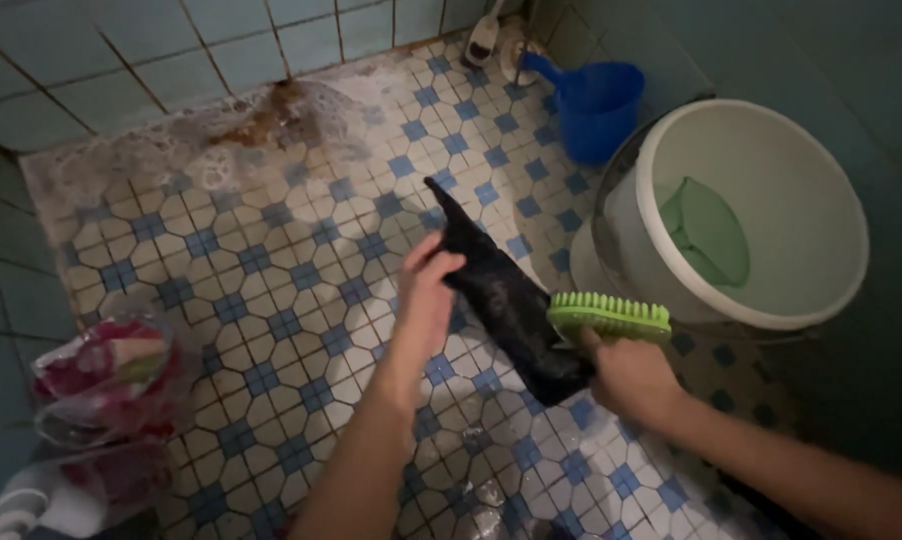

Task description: The person sits on a tiled floor and hand-washes a dark patterned cloth. They repeatedly scoop water from a white bucket with a green scoop, pour it over the cloth, wring it out, and scrub it with a green brush. The cloth remains on the floor during the process.

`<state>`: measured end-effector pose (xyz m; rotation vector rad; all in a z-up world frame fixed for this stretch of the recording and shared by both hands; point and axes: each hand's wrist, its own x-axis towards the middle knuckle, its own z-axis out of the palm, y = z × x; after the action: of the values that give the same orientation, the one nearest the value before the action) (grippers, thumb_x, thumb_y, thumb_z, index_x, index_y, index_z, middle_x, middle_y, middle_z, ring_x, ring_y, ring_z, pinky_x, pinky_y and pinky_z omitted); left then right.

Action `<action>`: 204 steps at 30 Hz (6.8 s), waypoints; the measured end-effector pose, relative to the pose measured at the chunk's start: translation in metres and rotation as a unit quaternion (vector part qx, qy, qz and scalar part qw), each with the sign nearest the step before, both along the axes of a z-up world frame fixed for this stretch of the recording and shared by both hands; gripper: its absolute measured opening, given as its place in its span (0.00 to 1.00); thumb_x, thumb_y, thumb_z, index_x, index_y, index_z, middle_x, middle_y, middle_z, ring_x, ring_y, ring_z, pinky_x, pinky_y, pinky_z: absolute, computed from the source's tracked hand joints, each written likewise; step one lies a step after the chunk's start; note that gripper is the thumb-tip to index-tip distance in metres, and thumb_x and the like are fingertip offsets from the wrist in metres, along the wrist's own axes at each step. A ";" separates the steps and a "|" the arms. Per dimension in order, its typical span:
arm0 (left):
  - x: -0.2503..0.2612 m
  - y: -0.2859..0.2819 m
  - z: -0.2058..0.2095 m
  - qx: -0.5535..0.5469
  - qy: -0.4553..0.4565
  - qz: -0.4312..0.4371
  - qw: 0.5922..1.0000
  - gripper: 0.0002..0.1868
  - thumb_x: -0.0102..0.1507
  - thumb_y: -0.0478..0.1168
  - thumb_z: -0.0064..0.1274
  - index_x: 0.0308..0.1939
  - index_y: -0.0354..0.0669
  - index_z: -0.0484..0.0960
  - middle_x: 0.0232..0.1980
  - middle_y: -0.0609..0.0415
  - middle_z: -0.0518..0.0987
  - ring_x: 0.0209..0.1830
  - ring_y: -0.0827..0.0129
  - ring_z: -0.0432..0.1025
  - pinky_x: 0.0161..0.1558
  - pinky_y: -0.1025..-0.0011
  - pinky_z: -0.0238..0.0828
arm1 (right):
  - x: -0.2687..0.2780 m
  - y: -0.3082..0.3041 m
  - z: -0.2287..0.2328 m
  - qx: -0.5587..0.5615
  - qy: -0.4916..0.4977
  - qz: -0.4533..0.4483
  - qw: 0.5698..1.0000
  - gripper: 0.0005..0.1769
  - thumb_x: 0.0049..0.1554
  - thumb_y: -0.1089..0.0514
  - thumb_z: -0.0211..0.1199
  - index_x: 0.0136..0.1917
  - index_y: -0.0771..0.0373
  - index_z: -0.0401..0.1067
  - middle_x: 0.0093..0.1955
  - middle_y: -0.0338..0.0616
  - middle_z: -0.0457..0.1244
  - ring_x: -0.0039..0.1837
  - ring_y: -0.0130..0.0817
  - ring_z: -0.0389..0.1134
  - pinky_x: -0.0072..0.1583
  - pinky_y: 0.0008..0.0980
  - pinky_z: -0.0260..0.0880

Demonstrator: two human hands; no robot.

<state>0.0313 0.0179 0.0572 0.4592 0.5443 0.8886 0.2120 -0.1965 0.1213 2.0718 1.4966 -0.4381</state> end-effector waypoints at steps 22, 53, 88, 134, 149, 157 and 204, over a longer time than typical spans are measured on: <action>-0.171 -0.092 -0.168 0.340 0.716 -0.056 0.607 0.21 0.62 0.38 0.58 0.58 0.40 0.77 0.58 0.39 0.74 0.55 0.45 0.70 0.55 0.50 0.69 | -0.098 0.049 -0.199 0.154 0.372 -0.138 0.905 0.28 0.60 0.33 0.55 0.59 0.54 0.78 0.45 0.50 0.73 0.45 0.47 0.74 0.50 0.42 0.72; -0.162 -0.049 -0.217 0.059 0.697 -0.096 0.708 0.24 0.44 0.32 0.71 0.43 0.37 0.83 0.46 0.42 0.84 0.49 0.51 0.79 0.50 0.59 0.75 | -0.134 0.113 -0.253 0.199 0.475 -0.124 0.848 0.24 0.64 0.43 0.53 0.62 0.61 0.74 0.61 0.58 0.68 0.64 0.51 0.69 0.63 0.42 0.67; -0.158 -0.046 -0.204 0.077 0.738 -0.187 0.644 0.23 0.48 0.39 0.72 0.45 0.39 0.84 0.44 0.41 0.82 0.50 0.49 0.77 0.54 0.57 0.73 | -0.102 0.227 -0.320 0.506 0.371 -0.382 0.678 0.30 0.67 0.39 0.50 0.41 0.69 0.71 0.30 0.50 0.61 0.33 0.36 0.62 0.38 0.42 0.63; -0.156 -0.030 -0.227 -0.020 0.724 -0.231 0.650 0.19 0.51 0.33 0.71 0.46 0.36 0.85 0.44 0.41 0.87 0.48 0.54 0.82 0.54 0.60 0.77 | -0.125 0.189 -0.373 0.492 0.508 -0.413 0.573 0.29 0.68 0.41 0.51 0.54 0.72 0.70 0.49 0.49 0.64 0.50 0.37 0.62 0.51 0.45 0.66; -0.159 -0.045 -0.215 0.062 0.697 -0.126 0.704 0.21 0.46 0.32 0.72 0.43 0.36 0.85 0.42 0.43 0.85 0.42 0.55 0.80 0.46 0.59 0.76 | -0.130 0.121 -0.335 0.295 0.604 -0.412 0.615 0.23 0.66 0.42 0.50 0.47 0.62 0.74 0.40 0.34 0.63 0.46 0.27 0.61 0.48 0.33 0.66; -0.165 -0.050 -0.224 0.083 0.676 -0.082 0.728 0.24 0.41 0.28 0.74 0.40 0.35 0.84 0.43 0.42 0.84 0.43 0.53 0.78 0.45 0.59 0.76 | -0.145 0.129 -0.266 0.044 0.662 -0.321 0.676 0.21 0.67 0.45 0.53 0.45 0.64 0.74 0.34 0.33 0.61 0.38 0.25 0.59 0.40 0.31 0.62; -0.186 -0.045 -0.222 0.181 0.642 0.002 0.745 0.09 0.49 0.25 0.60 0.27 0.36 0.75 0.28 0.45 0.78 0.27 0.58 0.73 0.32 0.60 0.70 | -0.232 0.169 -0.235 0.104 0.584 -0.138 0.793 0.26 0.70 0.47 0.47 0.47 0.72 0.74 0.45 0.59 0.69 0.49 0.50 0.70 0.55 0.41 0.71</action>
<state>-0.1545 -0.0275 -0.1648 1.4626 1.6459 0.5549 -0.0202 -0.0272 -0.1136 2.2626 1.8611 -2.0384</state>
